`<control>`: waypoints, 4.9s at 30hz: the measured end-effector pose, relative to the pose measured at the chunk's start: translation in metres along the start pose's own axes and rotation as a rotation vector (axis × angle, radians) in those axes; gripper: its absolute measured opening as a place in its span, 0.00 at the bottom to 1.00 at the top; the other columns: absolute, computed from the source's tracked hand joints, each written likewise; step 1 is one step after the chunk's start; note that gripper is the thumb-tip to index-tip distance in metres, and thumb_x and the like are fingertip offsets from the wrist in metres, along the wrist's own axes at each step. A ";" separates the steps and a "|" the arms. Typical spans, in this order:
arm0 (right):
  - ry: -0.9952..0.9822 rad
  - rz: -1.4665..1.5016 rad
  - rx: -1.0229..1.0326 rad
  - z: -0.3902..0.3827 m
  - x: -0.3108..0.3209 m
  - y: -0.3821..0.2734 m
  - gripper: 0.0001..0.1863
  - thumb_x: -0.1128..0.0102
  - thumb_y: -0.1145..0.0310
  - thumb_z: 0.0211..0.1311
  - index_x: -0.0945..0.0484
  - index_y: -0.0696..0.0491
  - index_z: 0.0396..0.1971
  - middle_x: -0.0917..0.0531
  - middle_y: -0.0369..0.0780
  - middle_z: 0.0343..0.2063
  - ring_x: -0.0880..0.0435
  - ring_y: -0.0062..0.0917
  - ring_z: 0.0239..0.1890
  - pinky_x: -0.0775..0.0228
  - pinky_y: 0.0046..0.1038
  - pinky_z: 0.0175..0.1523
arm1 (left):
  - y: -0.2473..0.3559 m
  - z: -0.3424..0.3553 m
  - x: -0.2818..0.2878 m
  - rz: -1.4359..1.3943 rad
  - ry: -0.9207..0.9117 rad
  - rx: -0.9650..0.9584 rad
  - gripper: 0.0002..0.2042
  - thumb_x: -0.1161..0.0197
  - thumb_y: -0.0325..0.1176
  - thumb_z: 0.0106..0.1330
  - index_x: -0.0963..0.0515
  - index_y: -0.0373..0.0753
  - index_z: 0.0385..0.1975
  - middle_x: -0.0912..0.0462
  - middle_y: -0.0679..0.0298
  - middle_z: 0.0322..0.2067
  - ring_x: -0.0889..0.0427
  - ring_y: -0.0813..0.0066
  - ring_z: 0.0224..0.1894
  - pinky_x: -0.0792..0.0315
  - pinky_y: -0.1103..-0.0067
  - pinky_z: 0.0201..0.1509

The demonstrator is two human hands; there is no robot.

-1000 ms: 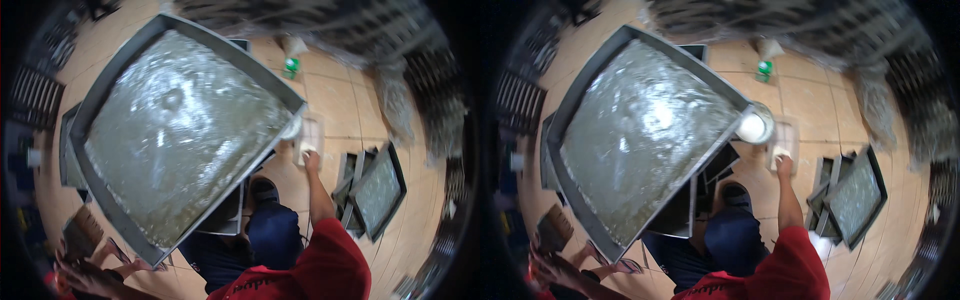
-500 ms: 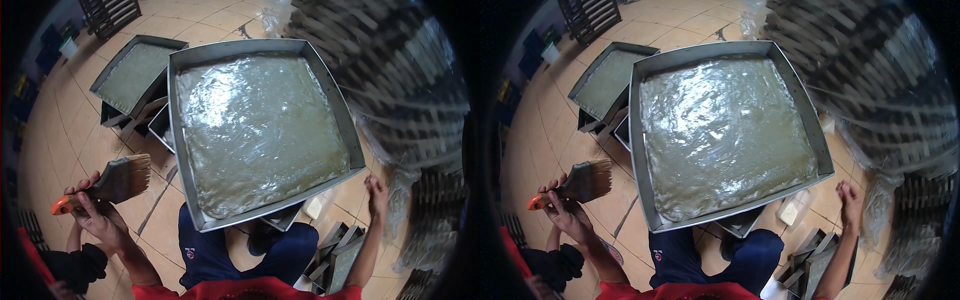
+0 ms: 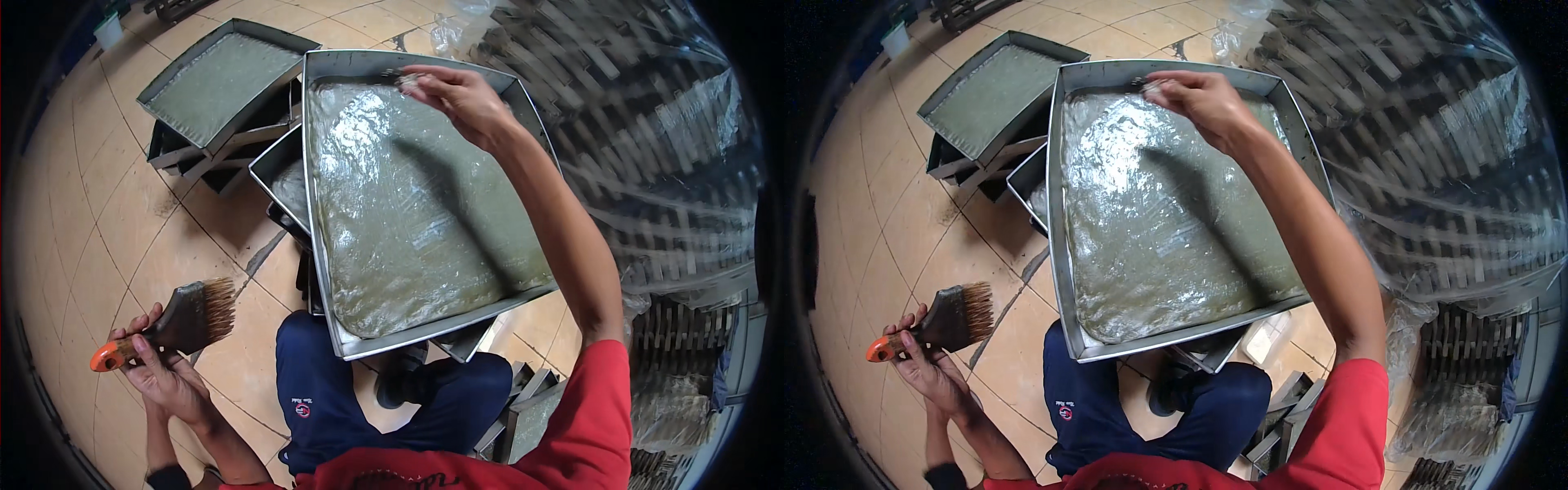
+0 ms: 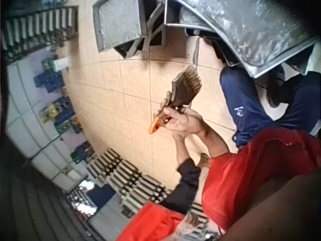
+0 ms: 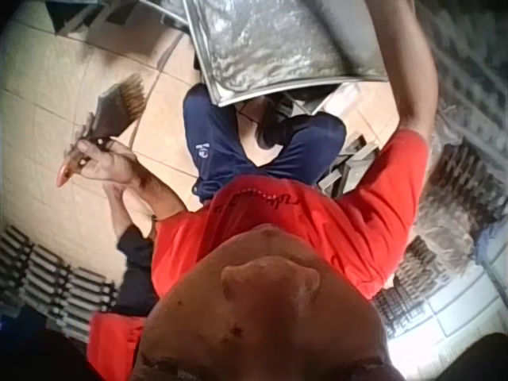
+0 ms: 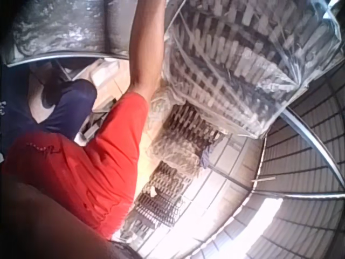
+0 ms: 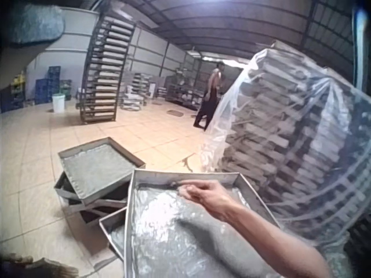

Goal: The person applies a liquid substance to dough in square trays using a wide brush and sprinkles small items by hand. The person stacks the trays on top of one another in the center of the room.

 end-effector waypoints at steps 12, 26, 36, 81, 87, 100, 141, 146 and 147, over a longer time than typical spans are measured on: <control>-0.209 0.003 -0.247 -0.094 -0.024 0.017 0.17 0.49 0.77 0.71 0.28 0.67 0.56 0.23 0.52 0.54 0.19 0.29 0.54 0.25 0.21 0.63 | -0.006 -0.006 -0.031 0.028 0.062 -0.052 0.11 0.49 0.29 0.76 0.34 0.37 0.54 0.22 0.54 0.49 0.21 0.55 0.55 0.30 0.62 0.67; 0.345 -0.134 -0.225 -0.205 0.158 0.013 0.17 0.48 0.74 0.72 0.25 0.62 0.57 0.18 0.41 0.48 0.18 0.20 0.49 0.26 0.15 0.57 | -0.003 0.007 -0.048 0.046 0.023 -0.060 0.10 0.50 0.29 0.76 0.33 0.37 0.54 0.22 0.54 0.49 0.21 0.56 0.55 0.29 0.63 0.67; 0.196 -0.177 -0.017 -0.063 0.176 0.009 0.16 0.48 0.73 0.72 0.24 0.63 0.56 0.18 0.42 0.46 0.19 0.22 0.51 0.26 0.20 0.60 | 0.004 0.004 -0.073 0.078 0.033 -0.083 0.11 0.49 0.29 0.76 0.34 0.38 0.54 0.22 0.55 0.48 0.20 0.57 0.54 0.29 0.63 0.66; 0.258 -0.258 -0.301 -0.231 0.235 0.075 0.33 0.36 0.61 0.62 0.32 0.54 0.66 0.24 0.41 0.59 0.26 0.27 0.58 0.38 0.27 0.64 | 0.044 0.046 -0.100 0.156 -0.021 -0.138 0.11 0.49 0.30 0.76 0.34 0.36 0.53 0.23 0.54 0.49 0.21 0.58 0.55 0.27 0.64 0.63; 0.437 0.027 -0.205 -0.267 0.221 0.078 0.39 0.43 0.80 0.55 0.37 0.46 0.71 0.26 0.38 0.61 0.28 0.24 0.58 0.38 0.24 0.63 | 0.088 0.035 -0.151 0.609 0.157 -0.217 0.22 0.49 0.46 0.76 0.28 0.29 0.53 0.20 0.48 0.52 0.20 0.60 0.54 0.25 0.68 0.55; 1.960 0.631 0.182 -0.804 0.140 0.217 0.49 0.50 0.83 0.34 0.39 0.49 0.69 0.24 0.39 0.47 0.24 0.31 0.48 0.27 0.27 0.52 | 0.043 0.002 -0.367 0.769 -0.505 -0.869 0.23 0.54 0.48 0.76 0.28 0.32 0.53 0.32 0.46 0.51 0.18 0.55 0.45 0.22 0.68 0.46; 1.352 -0.598 -0.071 -0.379 0.343 0.294 0.19 0.32 0.61 0.59 0.18 0.59 0.44 0.13 0.50 0.35 0.12 0.39 0.36 0.23 0.37 0.43 | -0.099 -0.014 -0.365 0.984 -0.801 -0.262 0.27 0.43 0.33 0.71 0.39 0.40 0.69 0.45 0.53 0.72 0.49 0.59 0.75 0.55 0.58 0.76; 1.216 -0.794 -0.404 -0.335 0.349 0.445 0.20 0.35 0.64 0.59 0.21 0.54 0.51 0.15 0.53 0.34 0.16 0.49 0.38 0.24 0.45 0.44 | -0.150 0.006 -0.261 0.988 -0.542 0.015 0.30 0.44 0.35 0.71 0.42 0.42 0.72 0.47 0.60 0.73 0.54 0.61 0.76 0.56 0.61 0.75; 1.212 -0.795 -0.406 -0.333 0.348 0.452 0.20 0.35 0.64 0.59 0.21 0.54 0.51 0.15 0.53 0.34 0.16 0.49 0.38 0.24 0.45 0.44 | -0.155 0.006 -0.261 0.990 -0.541 0.018 0.30 0.44 0.35 0.71 0.42 0.42 0.72 0.47 0.60 0.73 0.54 0.61 0.76 0.56 0.61 0.75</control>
Point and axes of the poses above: each hand's wrist, its own z-axis towards the middle knuckle, its own x-axis out of the back of the hand, y = z × x, the point moved 6 cm from there along z, towards the middle knuckle
